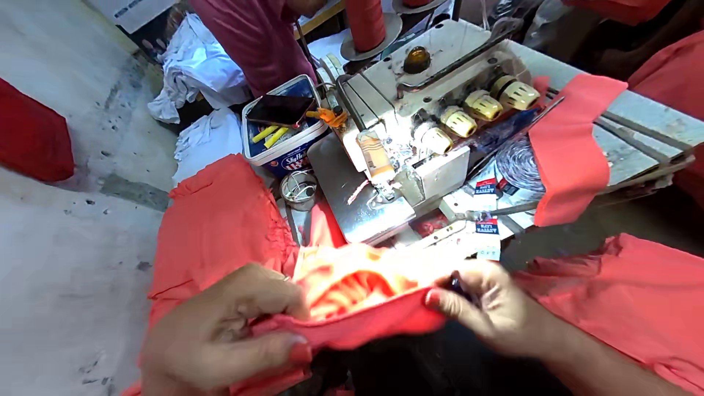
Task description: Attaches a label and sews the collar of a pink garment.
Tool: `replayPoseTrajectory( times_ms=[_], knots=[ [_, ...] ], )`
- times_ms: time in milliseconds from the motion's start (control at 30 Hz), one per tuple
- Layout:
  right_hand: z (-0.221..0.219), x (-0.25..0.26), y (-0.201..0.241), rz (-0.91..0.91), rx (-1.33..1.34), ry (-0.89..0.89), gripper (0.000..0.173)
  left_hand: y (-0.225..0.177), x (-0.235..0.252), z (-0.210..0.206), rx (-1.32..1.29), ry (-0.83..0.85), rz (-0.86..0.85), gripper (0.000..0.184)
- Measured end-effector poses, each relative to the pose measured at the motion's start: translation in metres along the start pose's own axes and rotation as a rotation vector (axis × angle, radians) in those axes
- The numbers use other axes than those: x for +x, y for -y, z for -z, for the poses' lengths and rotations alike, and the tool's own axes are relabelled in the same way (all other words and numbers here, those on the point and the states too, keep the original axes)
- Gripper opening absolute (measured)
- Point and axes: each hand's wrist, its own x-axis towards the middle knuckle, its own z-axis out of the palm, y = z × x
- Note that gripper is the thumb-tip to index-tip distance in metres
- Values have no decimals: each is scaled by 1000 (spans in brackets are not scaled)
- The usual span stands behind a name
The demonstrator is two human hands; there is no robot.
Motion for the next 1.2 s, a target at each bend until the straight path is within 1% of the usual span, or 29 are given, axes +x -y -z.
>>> replayPoseTrajectory(
  times_ms=[33,67,100,133,167,200,267,333,400,433,500,567,633,700,767,800,833,867,933,967,1000,1033,1067,1100,1133,1167,1200],
  knots=[
    [-8,-8,-1,-67,75,22,22,-3,4,5,-49,22,37,32],
    [-17,-14,-3,-143,128,41,20,-5,11,8,24,-7,147,30],
    [-26,-17,-6,-229,149,39,17,-5,23,8,173,-53,332,27],
    [-33,-18,-10,-318,142,22,16,-5,44,7,316,-62,579,23],
    [-39,-16,-15,-388,119,-24,17,0,69,6,406,-20,823,21],
    [-44,-12,-20,-427,79,-89,18,12,88,3,458,-14,979,22],
    [-48,0,-28,-428,-36,-244,20,43,108,-3,523,-121,985,26],
    [-48,11,-32,-368,-114,-383,18,60,120,-9,542,-265,896,27],
    [-46,19,-34,-336,-98,-494,15,76,123,-19,559,-410,801,28],
    [-45,22,-36,-323,-82,-543,14,81,125,-24,564,-469,771,28],
    [-46,26,-42,-286,-79,-613,13,80,134,-27,586,-508,773,26],
    [-48,27,-48,-236,-93,-660,11,76,140,-29,608,-502,820,25],
    [-51,26,-53,-192,-110,-694,9,78,141,-36,627,-554,832,27],
    [-53,24,-57,-204,-102,-696,8,81,134,-41,637,-605,832,30],
    [-48,21,-60,-240,-70,-643,8,88,114,-39,585,-665,814,44],
    [-42,19,-59,-282,-55,-590,10,91,100,-37,516,-683,811,56],
    [-35,16,-56,-344,-40,-517,13,91,83,-37,412,-682,813,69],
    [-27,15,-54,-414,-31,-442,15,90,64,-40,299,-618,824,82],
    [-17,12,-52,-494,-37,-331,16,76,29,-53,189,-375,877,105],
    [-16,10,-50,-495,-36,-316,16,65,17,-61,211,-281,906,106],
    [-17,7,-47,-479,-32,-326,15,50,8,-67,332,-235,917,95],
    [-19,5,-43,-450,-33,-350,14,32,1,-73,514,-265,876,77],
    [-22,4,-38,-428,-31,-375,12,19,-6,-77,731,-361,779,61],
    [-24,4,-33,-428,-21,-393,10,10,-9,-77,899,-454,711,54],
    [-25,5,-30,-451,-14,-396,9,5,-10,-75,1003,-492,708,54],
    [-25,5,-29,-493,-11,-386,10,3,-7,-73,1008,-457,799,59],
    [-26,6,-31,-537,-17,-367,13,3,-1,-71,937,-357,966,67]
  ],
)
